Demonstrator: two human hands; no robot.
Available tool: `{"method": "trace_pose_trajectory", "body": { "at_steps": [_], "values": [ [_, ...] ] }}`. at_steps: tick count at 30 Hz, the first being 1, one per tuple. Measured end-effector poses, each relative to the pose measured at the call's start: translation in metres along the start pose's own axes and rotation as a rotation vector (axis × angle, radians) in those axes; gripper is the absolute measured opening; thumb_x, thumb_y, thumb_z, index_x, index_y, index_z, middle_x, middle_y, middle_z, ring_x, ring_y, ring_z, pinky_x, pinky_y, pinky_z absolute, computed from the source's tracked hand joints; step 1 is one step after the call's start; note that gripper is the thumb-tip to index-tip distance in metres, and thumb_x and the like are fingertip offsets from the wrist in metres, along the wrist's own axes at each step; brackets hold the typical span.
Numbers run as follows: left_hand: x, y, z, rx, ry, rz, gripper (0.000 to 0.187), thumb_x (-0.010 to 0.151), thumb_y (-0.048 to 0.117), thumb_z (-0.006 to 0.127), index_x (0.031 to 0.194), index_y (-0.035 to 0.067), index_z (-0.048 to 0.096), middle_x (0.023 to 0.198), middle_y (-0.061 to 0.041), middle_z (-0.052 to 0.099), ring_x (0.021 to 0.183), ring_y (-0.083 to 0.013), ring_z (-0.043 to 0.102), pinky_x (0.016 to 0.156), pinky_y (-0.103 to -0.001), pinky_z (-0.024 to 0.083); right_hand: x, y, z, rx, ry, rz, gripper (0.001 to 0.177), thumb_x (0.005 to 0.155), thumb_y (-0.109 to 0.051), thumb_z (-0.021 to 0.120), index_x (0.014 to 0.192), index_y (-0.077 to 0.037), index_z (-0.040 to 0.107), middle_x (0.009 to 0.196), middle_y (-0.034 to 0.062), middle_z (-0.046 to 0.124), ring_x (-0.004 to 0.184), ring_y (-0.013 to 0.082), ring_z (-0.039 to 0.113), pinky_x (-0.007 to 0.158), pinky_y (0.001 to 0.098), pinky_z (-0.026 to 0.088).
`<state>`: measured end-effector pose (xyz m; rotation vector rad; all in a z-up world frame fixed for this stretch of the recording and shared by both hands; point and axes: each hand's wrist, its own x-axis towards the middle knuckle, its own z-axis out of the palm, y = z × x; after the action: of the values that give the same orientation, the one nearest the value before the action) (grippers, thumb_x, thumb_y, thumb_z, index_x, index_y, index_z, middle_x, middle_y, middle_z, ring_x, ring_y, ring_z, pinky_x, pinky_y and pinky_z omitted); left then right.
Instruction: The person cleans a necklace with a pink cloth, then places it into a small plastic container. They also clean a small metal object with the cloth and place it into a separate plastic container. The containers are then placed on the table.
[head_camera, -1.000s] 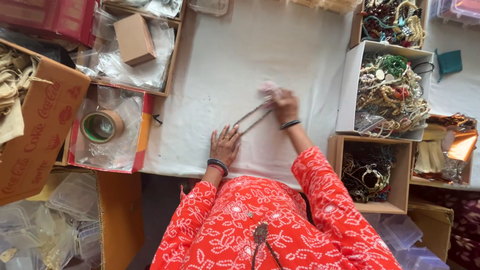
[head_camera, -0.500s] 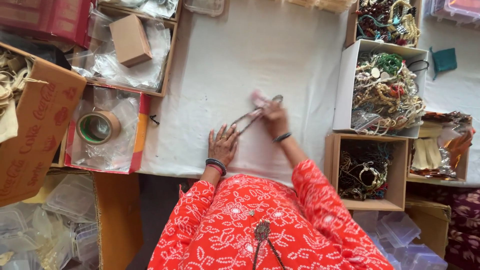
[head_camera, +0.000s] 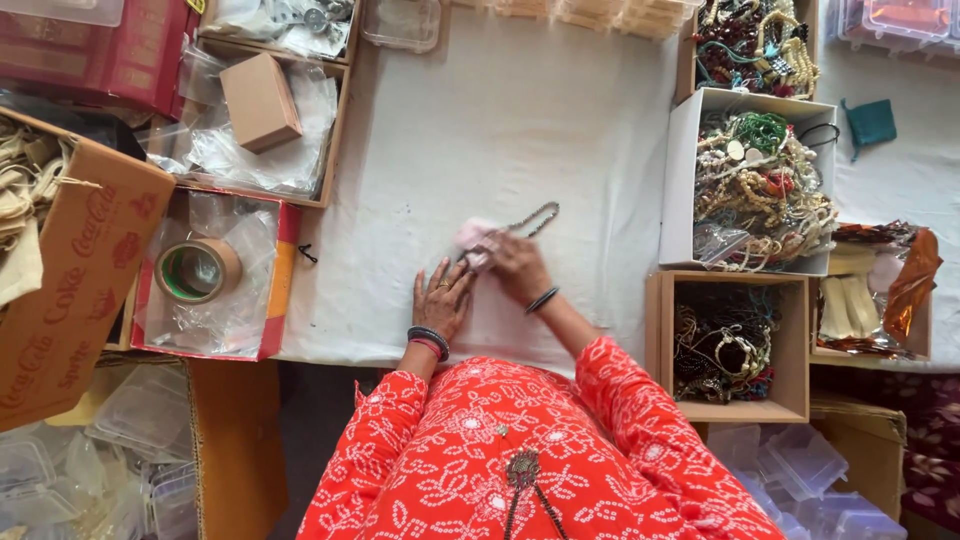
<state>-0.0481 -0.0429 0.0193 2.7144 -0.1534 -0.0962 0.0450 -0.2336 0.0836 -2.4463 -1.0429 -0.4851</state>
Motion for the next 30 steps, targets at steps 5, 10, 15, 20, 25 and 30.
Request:
{"method": "trace_pose_trajectory", "body": {
  "at_steps": [5, 10, 15, 20, 25, 30],
  "values": [
    [0.0, 0.009, -0.016, -0.016, 0.077, 0.036, 0.044, 0.095, 0.03, 0.058, 0.138, 0.029, 0.063, 0.157, 0.009, 0.046, 0.149, -0.0171, 0.031, 0.122, -0.056, 0.013, -0.051, 0.13, 0.003, -0.206, -0.033, 0.436, 0.04, 0.082, -0.013, 0.074, 0.122, -0.013, 0.068, 0.114, 0.0123, 0.067, 0.105, 0.0333, 0.061, 0.088, 0.0457, 0.053],
    [0.026, 0.026, -0.028, -0.065, -0.018, -0.053, 0.039, 0.09, 0.035, 0.065, 0.128, 0.026, 0.067, 0.148, 0.007, 0.053, 0.144, -0.0199, 0.038, 0.12, -0.058, 0.015, -0.081, 0.116, -0.035, -0.225, 0.048, 0.817, 0.041, 0.091, -0.013, 0.064, 0.132, -0.013, 0.066, 0.116, 0.0148, 0.063, 0.107, 0.0343, 0.059, 0.092, 0.0462, 0.053],
    [0.089, 0.051, -0.008, -0.2, 0.214, 0.029, 0.039, 0.091, 0.031, 0.074, 0.127, 0.016, 0.068, 0.136, -0.002, 0.063, 0.131, -0.0223, 0.054, 0.115, -0.049, 0.038, -0.101, 0.059, -0.034, -0.305, -0.021, 0.61, 0.055, 0.093, -0.038, 0.065, 0.143, -0.013, 0.061, 0.152, 0.0151, 0.049, 0.142, 0.0362, 0.041, 0.11, 0.0532, 0.034],
    [0.12, 0.091, -0.009, -0.065, -0.025, 0.09, 0.036, 0.083, 0.028, 0.077, 0.114, 0.013, 0.068, 0.124, -0.004, 0.063, 0.119, -0.0247, 0.055, 0.096, -0.045, 0.045, -0.109, 0.069, -0.017, -0.282, 0.012, 0.702, 0.049, 0.096, -0.037, 0.062, 0.142, -0.019, 0.063, 0.157, 0.0098, 0.047, 0.149, 0.0306, 0.035, 0.118, 0.0506, 0.029],
    [0.131, 0.085, 0.034, 0.079, -0.095, 0.036, 0.023, 0.086, 0.023, 0.075, 0.106, 0.014, 0.066, 0.119, -0.004, 0.064, 0.116, -0.024, 0.057, 0.09, -0.045, 0.047, -0.108, 0.065, -0.018, -0.286, 0.002, 0.734, 0.046, 0.097, -0.037, 0.062, 0.139, -0.019, 0.065, 0.154, 0.0086, 0.048, 0.148, 0.029, 0.037, 0.118, 0.0502, 0.029],
    [0.134, 0.091, 0.019, 0.156, -0.201, -0.04, 0.032, 0.085, 0.007, 0.071, 0.116, 0.013, 0.063, 0.117, -0.009, 0.067, 0.112, -0.0274, 0.064, 0.091, -0.046, 0.049, -0.105, 0.062, -0.021, -0.288, 0.004, 0.736, 0.048, 0.095, -0.036, 0.063, 0.14, -0.02, 0.064, 0.153, 0.0078, 0.049, 0.147, 0.0286, 0.036, 0.118, 0.0504, 0.026]
  ]
}}
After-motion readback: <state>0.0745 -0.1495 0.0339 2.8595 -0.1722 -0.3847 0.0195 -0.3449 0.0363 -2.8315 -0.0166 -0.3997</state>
